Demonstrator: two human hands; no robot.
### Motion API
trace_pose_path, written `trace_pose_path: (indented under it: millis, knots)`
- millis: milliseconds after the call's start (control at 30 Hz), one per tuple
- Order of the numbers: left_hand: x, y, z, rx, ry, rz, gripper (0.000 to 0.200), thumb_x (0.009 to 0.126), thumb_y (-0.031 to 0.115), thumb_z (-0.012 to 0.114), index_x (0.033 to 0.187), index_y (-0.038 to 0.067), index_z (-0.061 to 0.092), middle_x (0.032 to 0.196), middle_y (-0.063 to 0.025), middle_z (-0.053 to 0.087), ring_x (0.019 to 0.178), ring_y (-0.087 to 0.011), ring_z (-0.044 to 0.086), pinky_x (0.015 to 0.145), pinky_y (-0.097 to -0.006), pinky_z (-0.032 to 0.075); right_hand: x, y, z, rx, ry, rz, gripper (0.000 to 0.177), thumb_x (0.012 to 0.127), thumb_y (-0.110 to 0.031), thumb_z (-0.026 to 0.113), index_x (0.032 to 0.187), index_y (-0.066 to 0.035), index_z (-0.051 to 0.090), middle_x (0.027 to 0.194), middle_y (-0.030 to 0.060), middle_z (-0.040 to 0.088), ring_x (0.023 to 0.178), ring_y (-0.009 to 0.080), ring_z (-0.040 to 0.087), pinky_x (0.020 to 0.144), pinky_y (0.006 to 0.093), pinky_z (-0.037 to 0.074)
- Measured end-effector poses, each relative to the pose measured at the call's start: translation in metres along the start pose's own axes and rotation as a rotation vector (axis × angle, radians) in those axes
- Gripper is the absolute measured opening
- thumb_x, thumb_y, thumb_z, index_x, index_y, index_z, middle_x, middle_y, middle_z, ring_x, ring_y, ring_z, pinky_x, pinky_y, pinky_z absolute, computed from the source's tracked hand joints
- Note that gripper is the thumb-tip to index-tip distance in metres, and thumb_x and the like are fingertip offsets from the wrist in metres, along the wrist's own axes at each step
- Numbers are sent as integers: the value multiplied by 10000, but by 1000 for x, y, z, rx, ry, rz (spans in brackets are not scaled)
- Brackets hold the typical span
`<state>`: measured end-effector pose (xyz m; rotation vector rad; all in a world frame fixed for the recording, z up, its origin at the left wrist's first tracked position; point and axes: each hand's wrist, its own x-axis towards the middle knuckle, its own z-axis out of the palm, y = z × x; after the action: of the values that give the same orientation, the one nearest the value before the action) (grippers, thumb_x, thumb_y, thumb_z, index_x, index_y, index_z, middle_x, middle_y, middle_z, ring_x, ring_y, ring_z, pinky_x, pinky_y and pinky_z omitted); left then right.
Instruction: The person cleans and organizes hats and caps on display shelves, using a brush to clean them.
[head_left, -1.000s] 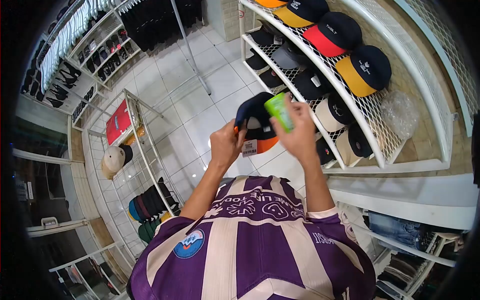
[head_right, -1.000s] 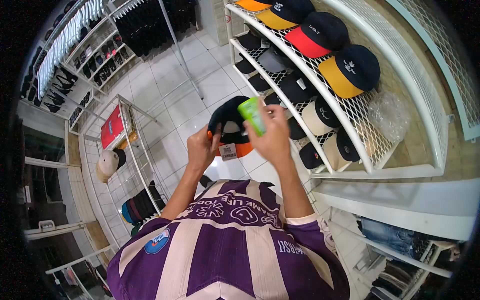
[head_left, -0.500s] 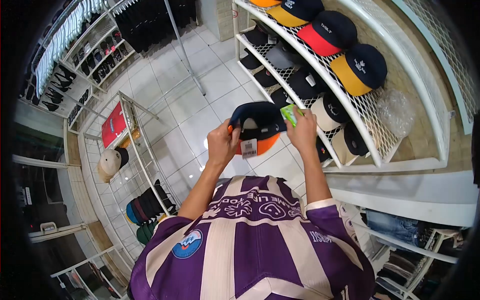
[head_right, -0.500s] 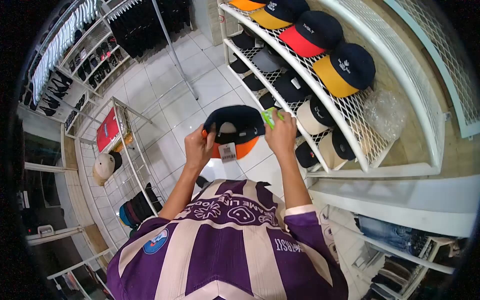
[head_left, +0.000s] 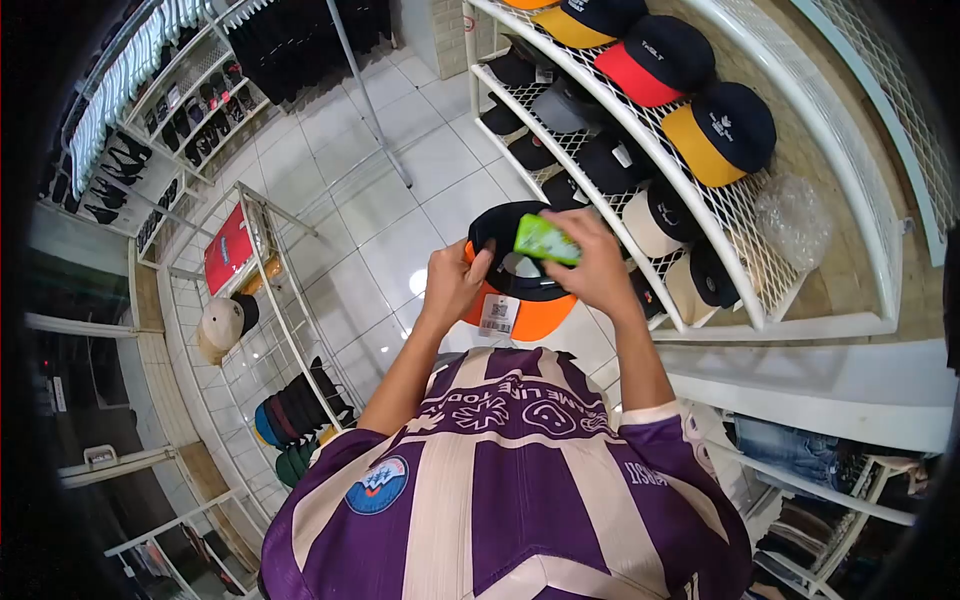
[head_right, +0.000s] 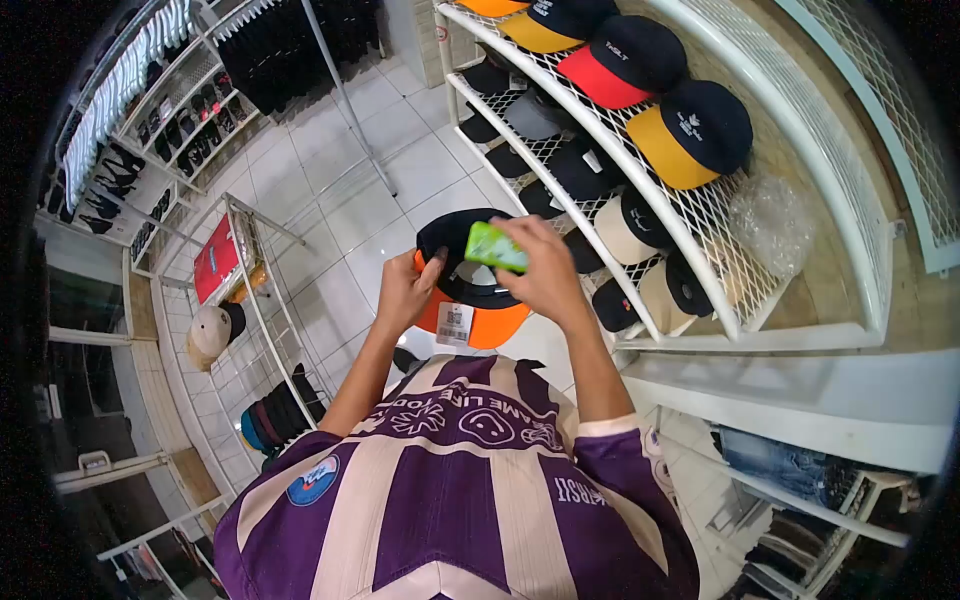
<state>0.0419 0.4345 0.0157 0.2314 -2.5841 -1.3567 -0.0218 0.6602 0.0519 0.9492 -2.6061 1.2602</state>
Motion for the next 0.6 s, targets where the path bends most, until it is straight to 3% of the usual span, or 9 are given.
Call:
trace_pose_path:
  millis: [33, 167, 233, 300, 333, 367, 467, 500, 600]
  knots:
    - [3, -5, 3, -119, -56, -9, 344, 952, 282, 672, 806, -29, 661, 557, -156, 527, 491, -243, 493, 529, -384, 434, 1, 7, 6, -39, -65, 41, 612, 680, -51, 802, 1271, -70, 641, 1147, 156, 653, 1083, 375, 631, 986, 405, 488]
    - [5, -11, 8, -223, -92, -31, 370, 975, 282, 663, 813, -50, 648, 540, -98, 450, 538, -115, 418, 508, -338, 397, 3, 64, 4, -402, 319, 325, 551, 667, -46, 840, 1170, -45, 617, 1129, 171, 653, 1038, 382, 640, 916, 429, 512]
    - [8, -8, 5, -247, -50, 15, 354, 964, 264, 663, 811, -54, 638, 549, -144, 485, 502, -175, 422, 509, -360, 407, 7, 26, -19, -101, 281, 257, 552, 680, -57, 840, 1196, -48, 644, 1119, 164, 659, 1023, 365, 649, 919, 408, 514]
    - [8, 7, -5, 23, -65, 22, 328, 950, 246, 668, 805, -47, 638, 562, -192, 516, 485, -261, 412, 516, -382, 421, 5, -3, -28, 19, 85, 80, 578, 679, -95, 849, 1229, -58, 673, 1118, 157, 665, 1015, 350, 653, 933, 386, 508]
    - [10, 9, -3, 1, -37, 63, 314, 939, 241, 664, 808, -43, 640, 583, -234, 538, 488, -353, 458, 528, -411, 440, 3, -8, -28, 29, -33, 97, 548, 695, -115, 835, 1215, -23, 686, 1110, 166, 659, 1050, 355, 645, 943, 405, 502]
    - [11, 10, -1, 1, -42, 71, 314, 939, 241, 664, 808, -43, 640, 583, -234, 538, 488, -353, 458, 528, -411, 440, 2, 0, -27, -8, -145, 190, 548, 698, -113, 837, 1225, -49, 700, 1116, 181, 661, 1046, 376, 638, 942, 416, 502]
    - [17, 11, 0, -70, 25, 95, 323, 948, 262, 653, 817, -33, 647, 590, -218, 558, 504, -369, 551, 529, -420, 448, -5, 70, -12, -486, 198, 337, 584, 726, -143, 837, 1256, 35, 668, 1111, 226, 646, 1026, 415, 625, 931, 465, 504]
    - [19, 15, 1, -75, 36, 101, 323, 948, 262, 653, 817, -33, 647, 590, -218, 558, 504, -369, 551, 529, -420, 448, -9, 59, -25, -502, 277, 326, 607, 751, -164, 832, 1267, 89, 636, 1086, 223, 638, 1050, 386, 627, 925, 448, 507]
    - [18, 29, 3, -13, 187, 91, 316, 956, 247, 663, 805, -30, 646, 563, -169, 546, 473, -264, 426, 522, -380, 426, -19, 14, -40, -217, 370, 276, 635, 767, -199, 836, 1328, 20, 635, 1089, 188, 644, 1032, 350, 637, 910, 416, 509]
